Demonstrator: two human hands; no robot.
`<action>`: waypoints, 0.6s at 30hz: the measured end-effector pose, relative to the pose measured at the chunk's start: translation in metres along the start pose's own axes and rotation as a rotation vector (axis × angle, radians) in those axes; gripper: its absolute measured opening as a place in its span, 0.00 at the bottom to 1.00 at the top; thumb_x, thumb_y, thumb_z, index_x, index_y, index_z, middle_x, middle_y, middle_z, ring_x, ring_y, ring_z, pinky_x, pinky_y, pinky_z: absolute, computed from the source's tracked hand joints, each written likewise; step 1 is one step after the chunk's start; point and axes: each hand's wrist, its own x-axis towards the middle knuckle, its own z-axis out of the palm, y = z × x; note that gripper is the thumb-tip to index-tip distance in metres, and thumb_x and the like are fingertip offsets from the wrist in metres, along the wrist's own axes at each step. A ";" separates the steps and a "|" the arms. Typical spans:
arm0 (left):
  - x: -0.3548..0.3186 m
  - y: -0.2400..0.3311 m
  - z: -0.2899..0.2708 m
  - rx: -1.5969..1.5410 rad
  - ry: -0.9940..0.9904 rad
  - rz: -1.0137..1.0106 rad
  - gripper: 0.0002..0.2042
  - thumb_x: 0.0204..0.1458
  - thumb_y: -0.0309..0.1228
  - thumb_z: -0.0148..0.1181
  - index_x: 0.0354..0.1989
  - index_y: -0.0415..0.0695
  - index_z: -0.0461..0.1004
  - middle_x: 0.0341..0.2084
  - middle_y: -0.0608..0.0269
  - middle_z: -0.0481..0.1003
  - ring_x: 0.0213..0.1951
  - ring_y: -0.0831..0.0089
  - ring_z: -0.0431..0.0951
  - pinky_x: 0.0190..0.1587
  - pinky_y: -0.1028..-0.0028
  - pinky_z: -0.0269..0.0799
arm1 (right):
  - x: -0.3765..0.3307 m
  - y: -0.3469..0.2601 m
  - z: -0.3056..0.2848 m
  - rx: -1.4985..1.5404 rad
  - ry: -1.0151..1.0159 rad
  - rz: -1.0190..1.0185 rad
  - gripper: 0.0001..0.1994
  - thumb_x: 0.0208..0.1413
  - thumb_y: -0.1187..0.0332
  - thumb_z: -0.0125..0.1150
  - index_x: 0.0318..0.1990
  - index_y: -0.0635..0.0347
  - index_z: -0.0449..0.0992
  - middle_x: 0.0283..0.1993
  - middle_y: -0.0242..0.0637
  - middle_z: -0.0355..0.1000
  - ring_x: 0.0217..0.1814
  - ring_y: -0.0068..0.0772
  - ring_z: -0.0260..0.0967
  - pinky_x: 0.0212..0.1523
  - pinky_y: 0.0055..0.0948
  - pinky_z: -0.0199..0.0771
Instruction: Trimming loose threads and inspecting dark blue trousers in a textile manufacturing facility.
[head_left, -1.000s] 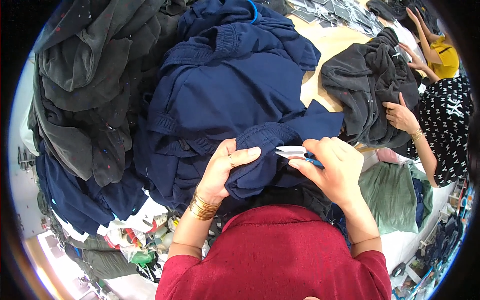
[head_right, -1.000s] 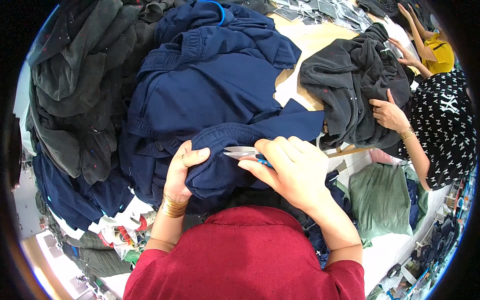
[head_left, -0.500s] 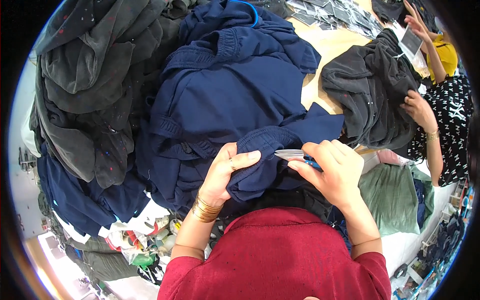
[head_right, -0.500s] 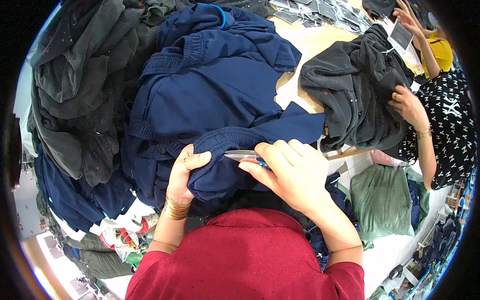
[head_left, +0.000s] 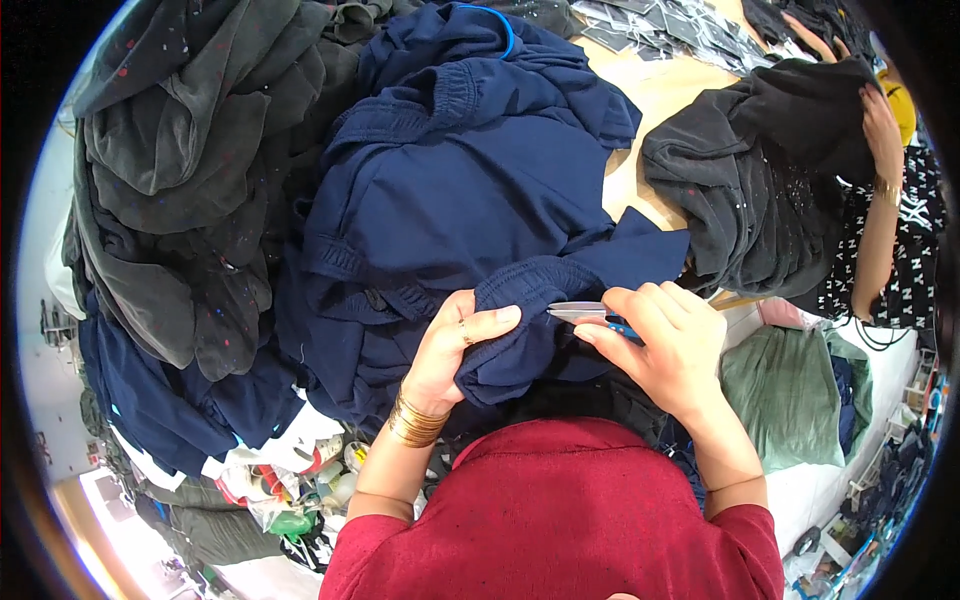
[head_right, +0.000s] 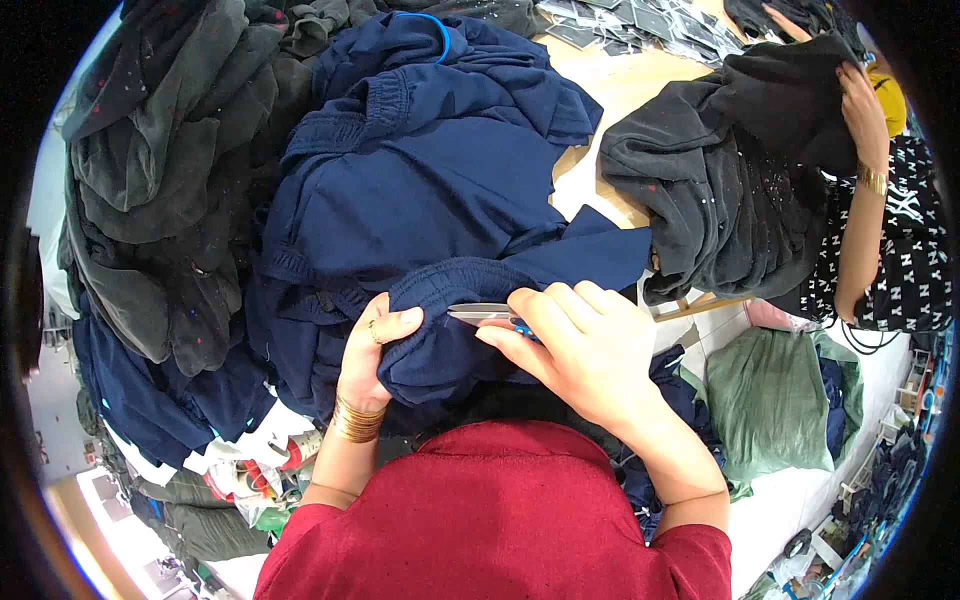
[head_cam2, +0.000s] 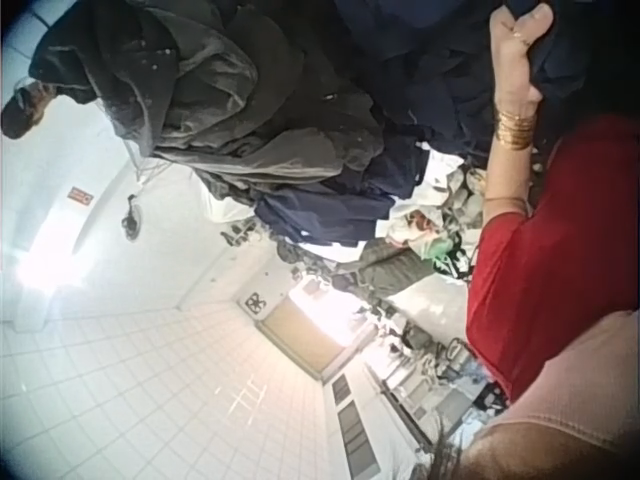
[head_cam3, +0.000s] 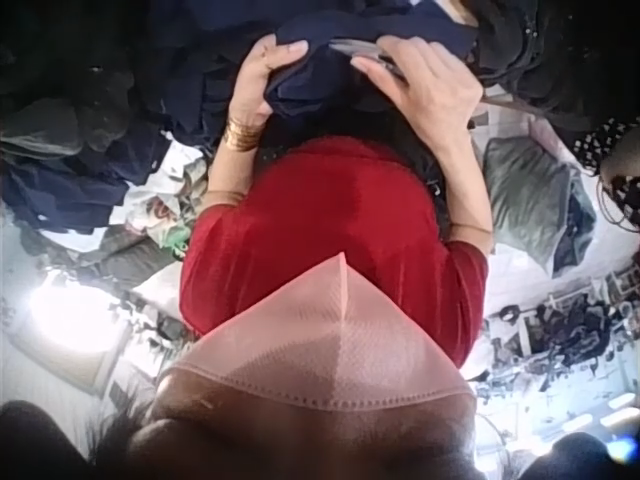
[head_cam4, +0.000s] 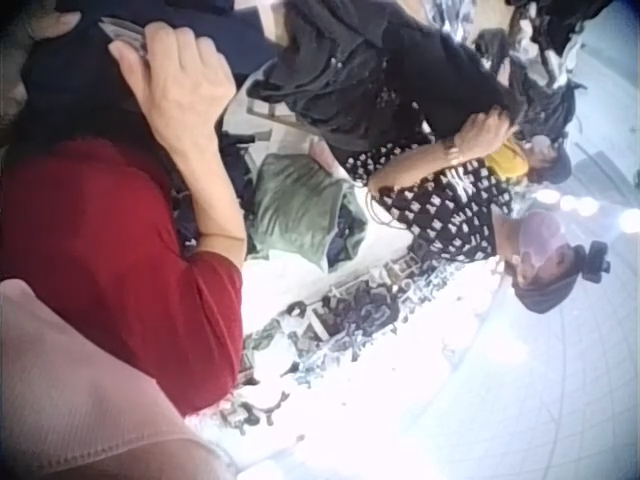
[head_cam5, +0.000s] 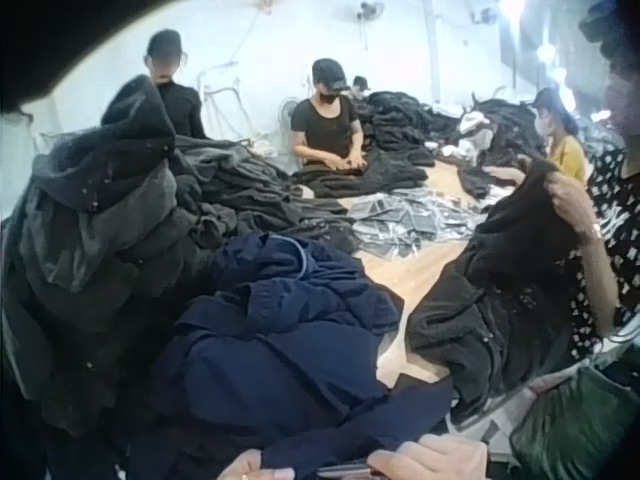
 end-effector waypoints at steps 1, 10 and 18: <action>0.001 0.000 0.000 -0.003 -0.004 0.000 0.12 0.50 0.27 0.55 0.40 0.31 0.73 0.34 0.58 0.76 0.33 0.75 0.77 0.40 0.79 0.71 | 0.001 0.000 0.001 0.007 0.001 0.005 0.13 0.40 0.56 0.68 0.27 0.52 0.73 0.19 0.25 0.62 0.17 0.23 0.57 0.19 0.23 0.56; 0.001 0.016 0.011 -0.028 0.004 -0.023 0.14 0.50 0.28 0.55 0.42 0.32 0.72 0.36 0.57 0.76 0.36 0.73 0.78 0.44 0.76 0.72 | 0.013 0.001 0.000 0.402 -0.032 0.345 0.14 0.42 0.61 0.69 0.32 0.59 0.73 0.24 0.33 0.69 0.21 0.28 0.65 0.24 0.24 0.66; -0.001 0.027 0.000 0.075 -0.116 -0.021 0.16 0.51 0.32 0.57 0.45 0.34 0.71 0.39 0.63 0.75 0.38 0.79 0.75 0.42 0.81 0.69 | 0.026 0.019 0.018 0.801 -0.121 0.328 0.26 0.37 0.61 0.68 0.46 0.64 0.71 0.36 0.31 0.63 0.40 0.24 0.62 0.41 0.21 0.60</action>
